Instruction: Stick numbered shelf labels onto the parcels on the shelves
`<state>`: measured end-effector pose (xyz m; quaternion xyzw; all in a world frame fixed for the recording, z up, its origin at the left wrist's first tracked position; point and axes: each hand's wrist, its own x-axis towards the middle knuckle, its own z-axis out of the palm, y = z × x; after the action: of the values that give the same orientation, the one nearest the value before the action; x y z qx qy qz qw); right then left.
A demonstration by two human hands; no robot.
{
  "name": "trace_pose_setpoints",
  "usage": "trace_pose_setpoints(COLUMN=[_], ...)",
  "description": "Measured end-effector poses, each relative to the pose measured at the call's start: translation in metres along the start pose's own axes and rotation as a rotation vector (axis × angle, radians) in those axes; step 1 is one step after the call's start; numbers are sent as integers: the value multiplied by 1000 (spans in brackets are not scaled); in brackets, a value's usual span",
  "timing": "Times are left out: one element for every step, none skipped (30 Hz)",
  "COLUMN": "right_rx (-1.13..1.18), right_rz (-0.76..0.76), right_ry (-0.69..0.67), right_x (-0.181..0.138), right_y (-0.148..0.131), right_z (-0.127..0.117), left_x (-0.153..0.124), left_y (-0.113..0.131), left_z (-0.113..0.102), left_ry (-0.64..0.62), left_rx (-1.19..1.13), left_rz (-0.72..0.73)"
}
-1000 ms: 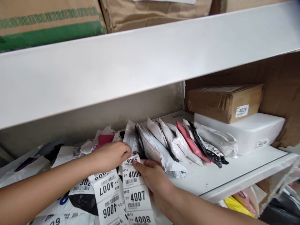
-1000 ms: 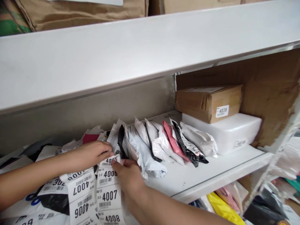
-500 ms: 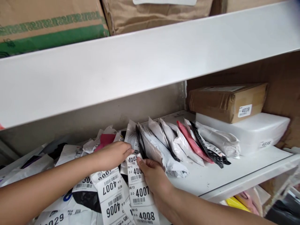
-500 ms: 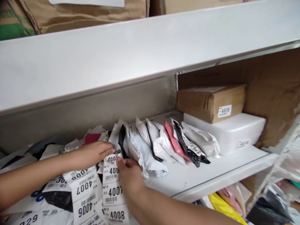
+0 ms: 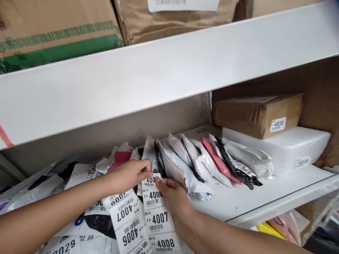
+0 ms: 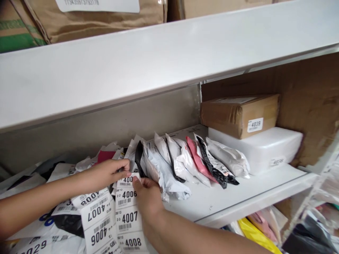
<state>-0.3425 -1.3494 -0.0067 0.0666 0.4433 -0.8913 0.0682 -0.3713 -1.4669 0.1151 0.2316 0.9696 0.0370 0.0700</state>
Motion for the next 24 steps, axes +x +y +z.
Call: trace_pose_setpoints(right_rx=[-21, -51, -85, -117, -142, -158, -165, -160, -145, -128, -116, -108, -101, -93, -86, -79, -76, -86, -110, -142, -176, -203, -210, -197], right_rz=[3, 3, -3, -8, -6, 1, 12, 28, 46, 66, 76, 84, 93, 103, 110, 117, 121, 110, 84, 51, 19, -16, -50, -77], right_ry=[13, 32, 58, 89, 118, 132, 127, 95, 47, -5, -40, -55, -53, -47, -41, -42, -50, -60, -73, -95, -126, -170, -224, -283], right_x=[2, 4, 5, 6, 6, 5, 3, 1, -2, -6, -9, -12, -14, -16, -18, -20, -23, -26, -29, -34, -39, -44, -48, -52], right_y=[1, 1, 2, 2, 2, 2, 1, 0, -1, -3, -4, -5, -6, -6, -6, -5, -3, -2, 0, 0, 1, 0, -2, -4], right_z=[0, 0, 0, 0, -1, -1, -2, -3, -4, -5, -7, -8, -10, -12, -15, -18, -22, -26, -31, -35, -39, -42, -43, -43], left_x=[-2, -4, -6, -7, -8, -8, -8, -8, -8, -7, -7, -6, -6, -6, -6, -6, -6, -5, -5, -5, -5, -4, -4, -4], left_y=[4, 8, 13, 17, 21, 24, 26, 27, 28, 28, 29, 29, 29, 30, 31, 32, 33, 33, 34, 35, 35, 35, 34, 33], left_z=[0, 1, 2, 2, 3, 4, 5, 6, 7, 8, 8, 9, 9, 10, 11, 11, 12, 12, 13, 13, 13, 13, 11, 9], left_ry=[23, 39, 49, 56, 60, 56, 47, 37, 27, 18, 14, 14, 15, 11, 4, 2, 5, 11, 22, 41, 74, 120, 175, 226], left_rx=[89, 183, 271, 347, 408, 456, 495, 523, 542, 553, 560, 564, 569, 572, 572, 563, 549, 533, 521, 522, 542, 577, 616, 645], left_rz=[-6, -9, -9, -8, -8, -8, -13, -26, -40, -52, -60, -64, -64, -58, -53, -56, -72, -98, -133, -169, -195, -200, -174, -115])
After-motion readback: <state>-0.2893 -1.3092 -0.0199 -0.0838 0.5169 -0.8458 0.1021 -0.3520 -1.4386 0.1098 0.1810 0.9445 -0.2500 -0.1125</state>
